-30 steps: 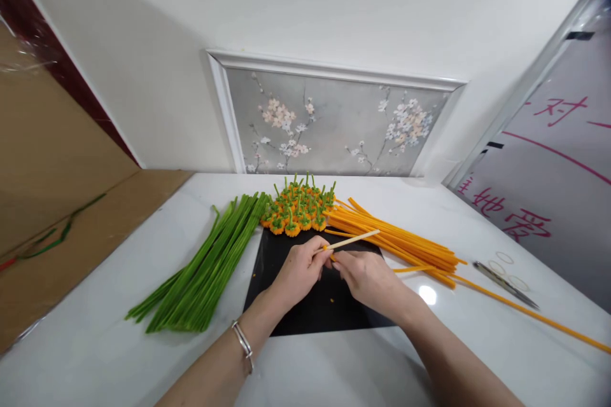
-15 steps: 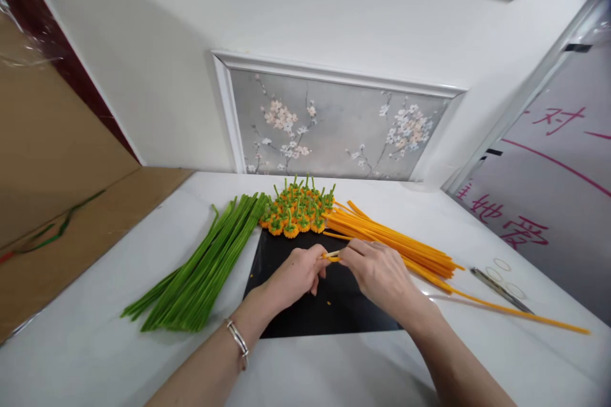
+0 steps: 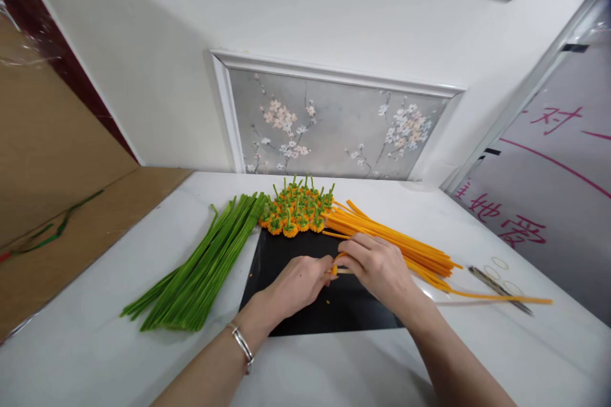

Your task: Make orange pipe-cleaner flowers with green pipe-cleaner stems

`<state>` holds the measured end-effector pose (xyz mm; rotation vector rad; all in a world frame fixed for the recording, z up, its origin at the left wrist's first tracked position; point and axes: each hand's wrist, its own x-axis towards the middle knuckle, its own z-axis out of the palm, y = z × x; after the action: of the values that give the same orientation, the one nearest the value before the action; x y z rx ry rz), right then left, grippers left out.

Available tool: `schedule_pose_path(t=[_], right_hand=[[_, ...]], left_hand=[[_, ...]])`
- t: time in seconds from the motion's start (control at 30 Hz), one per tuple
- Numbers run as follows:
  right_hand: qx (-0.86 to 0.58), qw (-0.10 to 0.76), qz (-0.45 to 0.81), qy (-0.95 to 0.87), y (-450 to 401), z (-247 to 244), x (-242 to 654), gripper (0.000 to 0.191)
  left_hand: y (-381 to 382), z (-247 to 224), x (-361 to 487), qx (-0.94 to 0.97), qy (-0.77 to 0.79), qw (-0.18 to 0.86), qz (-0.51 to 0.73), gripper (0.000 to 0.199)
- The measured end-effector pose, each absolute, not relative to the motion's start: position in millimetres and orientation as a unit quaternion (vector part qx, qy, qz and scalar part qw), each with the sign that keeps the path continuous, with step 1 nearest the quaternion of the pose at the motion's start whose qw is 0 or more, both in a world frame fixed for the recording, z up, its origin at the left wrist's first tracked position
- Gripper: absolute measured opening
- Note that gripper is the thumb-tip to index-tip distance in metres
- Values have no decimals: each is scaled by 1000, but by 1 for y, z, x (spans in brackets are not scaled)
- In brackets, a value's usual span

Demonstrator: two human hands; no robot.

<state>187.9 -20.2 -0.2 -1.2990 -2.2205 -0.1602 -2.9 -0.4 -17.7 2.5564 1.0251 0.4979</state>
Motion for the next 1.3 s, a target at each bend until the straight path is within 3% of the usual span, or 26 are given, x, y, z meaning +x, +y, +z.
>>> schedule_pose_path(t=[0.17, 0.37, 0.7, 0.93, 1.07, 1.17, 1.3], right_hand=[[-472, 292, 147, -819, -13, 4, 206, 21], [-479, 195, 408, -753, -14, 8, 222, 25], [-443, 144, 420, -779, -13, 9, 235, 23], [-402, 188, 535, -719, -4, 2, 247, 36], [-380, 314, 537, -684, -5, -2, 228, 60], [-389, 404, 484, -671, -4, -4, 215, 43], [-407, 421, 422, -693, -1, -7, 211, 38]], left_hand=[[-9, -12, 1, 919, 333, 122, 175, 18], [-18, -11, 10, 939, 294, 41, 172, 13], [-22, -20, 14, 941, 256, 78, 205, 17], [-21, -8, 13, 843, 323, 304, 303, 10], [-15, -4, 9, 785, 353, 371, 348, 10], [-11, -4, 7, 776, 364, 371, 358, 10], [-4, -7, 3, 772, 390, 350, 359, 14]])
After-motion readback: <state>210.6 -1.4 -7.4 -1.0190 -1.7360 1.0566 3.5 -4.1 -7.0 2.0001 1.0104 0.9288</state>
